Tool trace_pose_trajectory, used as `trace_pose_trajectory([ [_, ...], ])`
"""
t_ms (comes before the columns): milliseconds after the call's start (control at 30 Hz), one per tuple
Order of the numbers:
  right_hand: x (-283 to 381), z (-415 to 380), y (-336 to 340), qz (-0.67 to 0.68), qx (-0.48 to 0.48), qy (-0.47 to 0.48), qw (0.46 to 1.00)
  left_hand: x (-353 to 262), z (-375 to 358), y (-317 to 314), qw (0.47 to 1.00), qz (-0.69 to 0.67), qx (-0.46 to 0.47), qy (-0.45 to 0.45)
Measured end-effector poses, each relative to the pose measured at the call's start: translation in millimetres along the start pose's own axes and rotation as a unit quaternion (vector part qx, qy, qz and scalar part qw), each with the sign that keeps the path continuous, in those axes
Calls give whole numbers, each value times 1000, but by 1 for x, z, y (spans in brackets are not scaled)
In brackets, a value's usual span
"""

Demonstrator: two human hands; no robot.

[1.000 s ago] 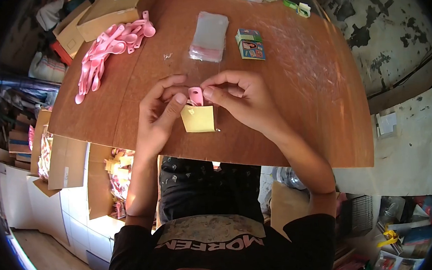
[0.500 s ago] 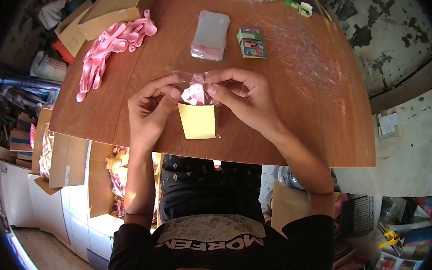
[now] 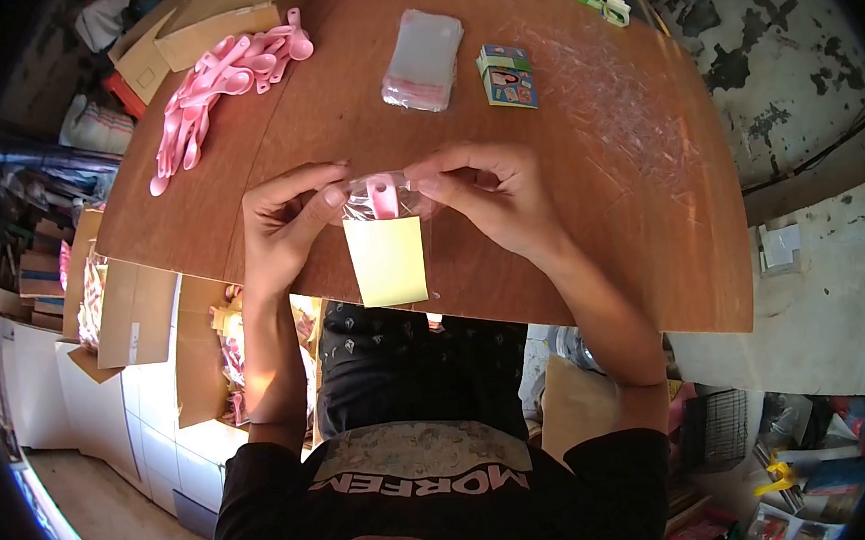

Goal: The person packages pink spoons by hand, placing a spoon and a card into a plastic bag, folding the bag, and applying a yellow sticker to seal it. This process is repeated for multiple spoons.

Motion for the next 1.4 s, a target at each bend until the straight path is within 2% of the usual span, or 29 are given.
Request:
trace_pose_trajectory([
  [100,4,1,-1,-1,55,53,997,-1,1,1,999,18,43,-11],
  [267,3,-1,1,-40,66,67,995,0,-1,1,996,27,80,-43],
  [500,9,-5,-6,-77,74,90,990,0,-3,3,996,33,73,-49],
  [600,10,-7,-8,-60,66,86,992,4,-4,2,998,-13,54,-13],
  [700,6,-5,-9,-83,55,96,990,4,-6,-1,998,50,35,-28],
  [800,-2,-5,-13,-89,35,85,992,11,-9,6,997,75,8,4],
  [900,-8,-9,-20,-52,44,45,997,11,-14,13,997,77,-13,-16],
  [967,-11,-10,-25,-31,57,75,995,2,-20,13,1000,21,14,-4],
  [1000,-15,-11,-25,-19,66,62,996,-7,-25,12,1000,-6,28,5],
  [1100,-9,-14,-39,26,150,20,988,-26,-62,12,998,37,49,11],
  [1133,-9,-13,-42,27,163,-10,986,-29,-79,18,1000,-12,27,3],
  [1200,-12,-10,-40,42,182,-9,982,-38,-112,45,989,83,106,-54],
  [1267,-13,-9,-35,49,188,-9,981,-33,-156,88,994,100,-6,34],
  [1300,-17,-7,-31,43,172,-27,984,-27,-176,115,980,156,-76,95],
  [1333,-20,-5,-30,39,158,-48,986,-23,-201,142,953,212,-148,157],
  [1400,-24,-4,-29,45,142,-64,987,-8,-243,198,852,420,-177,258],
])
Point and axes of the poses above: each hand's wrist, its own z-axis towards the middle knuckle, its own y-axis out of the back of the hand, x = y × z, the point moved 5 cm from there along z, towards the middle knuckle, and after that the axes turned 7 degrees about -y, right-handed, at the moved point
